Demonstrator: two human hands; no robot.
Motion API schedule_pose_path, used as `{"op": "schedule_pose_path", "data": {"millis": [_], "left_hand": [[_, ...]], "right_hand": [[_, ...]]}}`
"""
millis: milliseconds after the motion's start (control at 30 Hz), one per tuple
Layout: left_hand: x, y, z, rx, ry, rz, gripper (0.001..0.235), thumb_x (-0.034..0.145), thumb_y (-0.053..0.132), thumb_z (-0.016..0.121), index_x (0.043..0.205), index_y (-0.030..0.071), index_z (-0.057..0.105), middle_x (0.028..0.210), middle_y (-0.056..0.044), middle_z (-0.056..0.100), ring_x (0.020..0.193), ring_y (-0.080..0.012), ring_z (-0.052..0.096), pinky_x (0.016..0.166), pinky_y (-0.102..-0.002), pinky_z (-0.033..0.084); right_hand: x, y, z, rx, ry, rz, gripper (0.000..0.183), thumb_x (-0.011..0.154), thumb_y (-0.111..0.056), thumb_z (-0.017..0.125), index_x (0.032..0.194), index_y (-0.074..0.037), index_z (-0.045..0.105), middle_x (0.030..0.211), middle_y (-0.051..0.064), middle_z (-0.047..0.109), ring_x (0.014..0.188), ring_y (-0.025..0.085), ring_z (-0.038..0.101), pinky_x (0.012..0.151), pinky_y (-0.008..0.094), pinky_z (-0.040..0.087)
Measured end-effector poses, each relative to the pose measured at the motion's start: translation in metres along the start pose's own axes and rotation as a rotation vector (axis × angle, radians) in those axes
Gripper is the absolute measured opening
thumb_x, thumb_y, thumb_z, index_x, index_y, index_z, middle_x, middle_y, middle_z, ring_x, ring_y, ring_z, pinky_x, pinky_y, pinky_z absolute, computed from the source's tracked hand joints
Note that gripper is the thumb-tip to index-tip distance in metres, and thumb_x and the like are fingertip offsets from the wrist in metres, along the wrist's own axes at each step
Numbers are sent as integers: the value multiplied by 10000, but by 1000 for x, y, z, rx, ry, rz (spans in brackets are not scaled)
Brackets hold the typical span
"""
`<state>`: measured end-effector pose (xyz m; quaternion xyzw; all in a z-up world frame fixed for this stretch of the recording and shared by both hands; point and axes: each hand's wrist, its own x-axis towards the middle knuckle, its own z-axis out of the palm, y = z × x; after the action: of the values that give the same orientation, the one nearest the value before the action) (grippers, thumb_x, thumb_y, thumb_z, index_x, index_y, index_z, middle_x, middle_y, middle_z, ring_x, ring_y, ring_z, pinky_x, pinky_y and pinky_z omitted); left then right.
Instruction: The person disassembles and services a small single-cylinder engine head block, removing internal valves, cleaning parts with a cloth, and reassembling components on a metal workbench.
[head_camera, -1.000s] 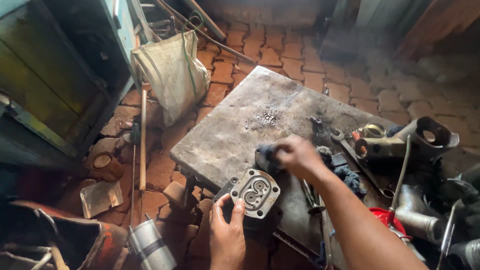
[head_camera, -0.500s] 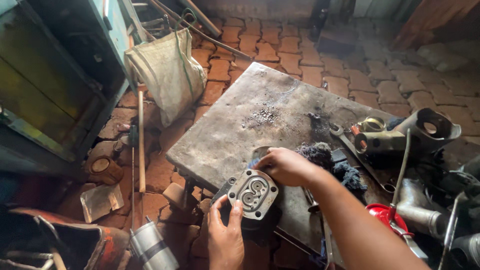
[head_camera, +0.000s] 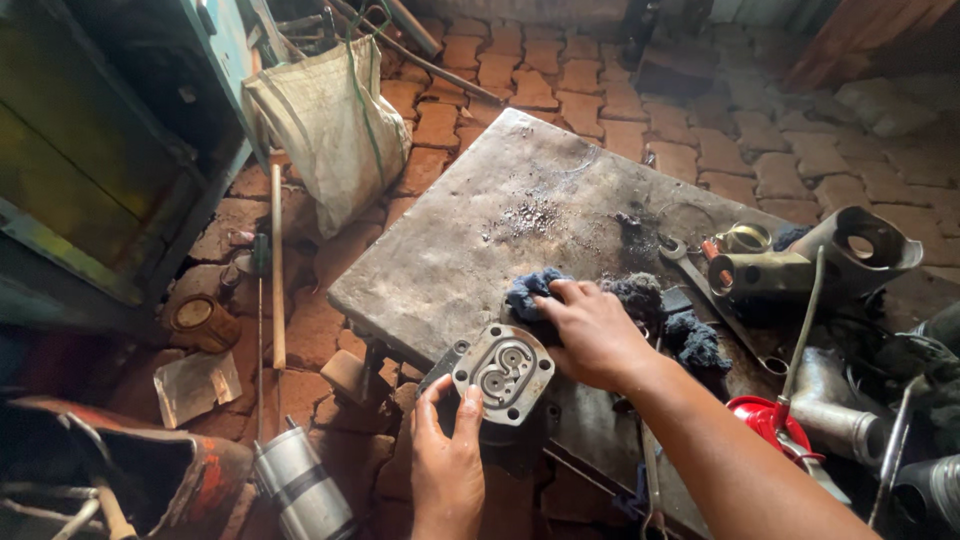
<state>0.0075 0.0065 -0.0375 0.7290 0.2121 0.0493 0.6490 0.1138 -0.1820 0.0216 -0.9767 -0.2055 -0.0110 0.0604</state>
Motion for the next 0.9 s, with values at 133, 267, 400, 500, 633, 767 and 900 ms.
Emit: {"op": "schedule_pose_path", "data": {"millis": [133, 267, 400, 500, 633, 767, 900], "left_hand": [[0, 0, 1, -39, -14, 53, 431, 911, 343, 686, 1228, 55, 642, 1159, -109, 679, 1088, -213, 640, 958, -344, 488], [-3, 1, -5, 86, 46, 123, 406, 912, 338, 694, 1199, 52, 663, 1160, -110, 675, 1108, -218, 625, 967, -349, 472], [-1, 0, 0, 29, 24, 96, 420, 920, 339, 675, 1224, 52, 632, 1162, -104, 674, 1096, -215, 641, 962, -346, 483], [-2, 2, 0, -78, 6, 37, 413, 911, 343, 691, 1200, 50, 654, 1149, -110, 694, 1080, -220, 652, 966, -344, 487], [-5, 9, -2, -51, 1, 24, 401, 917, 336, 675, 1206, 60, 653, 1165, -96, 677, 1096, -198, 649, 969, -333, 479], [-6, 10, -3, -39, -8, 17, 413, 918, 338, 674, 1222, 62, 629, 1155, -88, 683, 1089, -194, 652, 959, -329, 485], [-5, 5, 0, -9, 27, 68, 396, 922, 327, 682, 1204, 51, 648, 1149, -100, 679, 1071, -208, 645, 951, -336, 486]], "right_hand": [[-9, 0, -1, 13, -26, 71, 423, 821, -300, 797, 1161, -84, 669, 1230, 123, 634, 1174, 333, 588, 1000, 414, 484], [-10, -18, -6, 13, -57, 83, 268, 795, -127, 713, 1063, -115, 718, 1075, 92, 689, 1094, 295, 644, 956, 387, 513], [-5, -7, -21, 270, -229, 489, 287, 892, -245, 669, 1145, -119, 719, 1119, 139, 740, 1063, 301, 708, 947, 400, 534], [-5, 0, -24, 297, -91, 630, 343, 925, -228, 598, 1243, -138, 689, 1209, 150, 740, 1085, 303, 723, 971, 423, 538], [0, -4, -3, 164, -83, 314, 618, 851, -383, 733, 1388, -123, 575, 1516, 172, 473, 1340, 345, 465, 1099, 441, 381], [3, 0, 24, 38, -117, 142, 691, 856, -245, 684, 1495, -128, 449, 1602, 196, 304, 1481, 343, 288, 1193, 405, 271], [-1, 6, 40, 7, -44, 7, 698, 808, -142, 671, 1491, -147, 525, 1616, 189, 350, 1465, 331, 331, 1178, 411, 274]]}}
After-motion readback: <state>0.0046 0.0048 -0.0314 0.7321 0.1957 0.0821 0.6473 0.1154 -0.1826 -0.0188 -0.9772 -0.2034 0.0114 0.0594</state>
